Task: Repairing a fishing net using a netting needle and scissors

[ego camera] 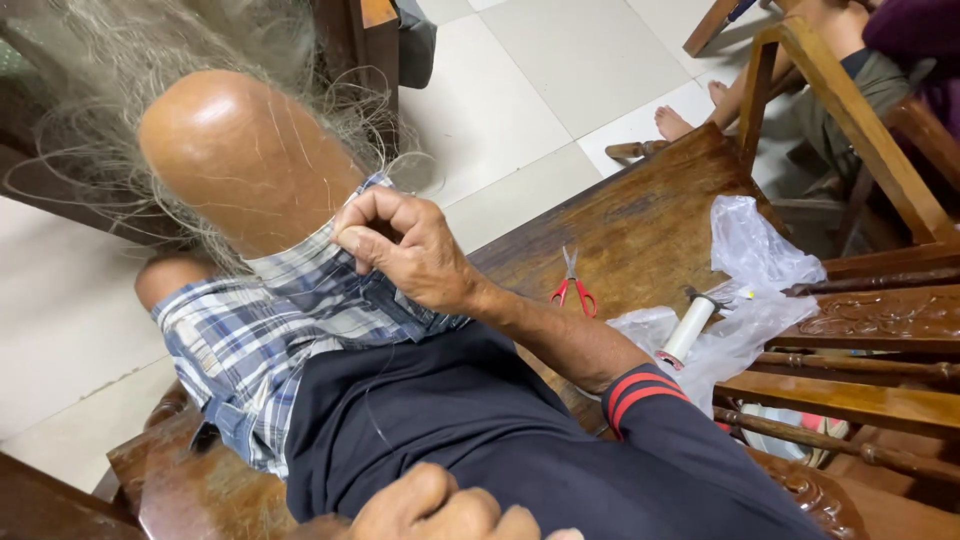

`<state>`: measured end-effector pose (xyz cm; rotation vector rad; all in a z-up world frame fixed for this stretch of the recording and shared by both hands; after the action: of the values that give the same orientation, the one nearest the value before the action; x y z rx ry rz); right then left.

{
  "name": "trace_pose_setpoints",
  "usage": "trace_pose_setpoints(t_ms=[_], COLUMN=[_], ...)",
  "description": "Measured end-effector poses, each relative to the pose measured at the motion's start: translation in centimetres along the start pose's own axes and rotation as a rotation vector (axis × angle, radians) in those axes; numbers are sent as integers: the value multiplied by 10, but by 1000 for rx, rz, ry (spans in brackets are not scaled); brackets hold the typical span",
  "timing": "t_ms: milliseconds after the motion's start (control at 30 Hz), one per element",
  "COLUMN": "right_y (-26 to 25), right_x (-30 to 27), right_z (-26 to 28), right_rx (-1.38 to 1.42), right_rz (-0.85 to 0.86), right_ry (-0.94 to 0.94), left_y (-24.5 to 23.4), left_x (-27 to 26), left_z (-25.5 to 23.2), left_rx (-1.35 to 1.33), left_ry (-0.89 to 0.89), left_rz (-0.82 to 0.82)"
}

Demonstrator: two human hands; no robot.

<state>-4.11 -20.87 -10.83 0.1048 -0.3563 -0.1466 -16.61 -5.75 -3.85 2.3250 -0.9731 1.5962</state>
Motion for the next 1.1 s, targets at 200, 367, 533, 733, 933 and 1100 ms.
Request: trace_pose_setpoints(t_ms=[200, 367, 533, 733, 933, 1100], right_y=[-7, -17, -23, -27, -28, -27], right_x=[1, 5, 4, 11, 9, 8], right_z=[-10, -13, -20, -20, -25, -20], right_rx=[6, -22, -3, -37, -36, -107], right_rz=[-9, 40, 55, 45, 42, 62], right_ry=[-6, -24, -45, -99, -107, -135], left_y=[-5, 8, 10, 4, 1, -32], left_x=[-36, -91, -122, -134, -131, -106], left_z=[-14, 37, 77, 120, 108, 101], left_rx=[72, -133, -81, -47, 91, 558], left_ry=[-216, -602, -680, -832, -847, -542], left_rz=[-154, -473, -713, -708, -574, -523])
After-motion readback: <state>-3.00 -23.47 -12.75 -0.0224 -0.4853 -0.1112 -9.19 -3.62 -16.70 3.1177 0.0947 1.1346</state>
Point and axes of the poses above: each hand's wrist, its own x-axis towards the middle knuckle, its own y-axis out of the palm, z = x × y, the point moved 1 cm from there along x, towards the middle knuckle, and after that the axes turned 3 degrees about y, right-handed, at the moved point
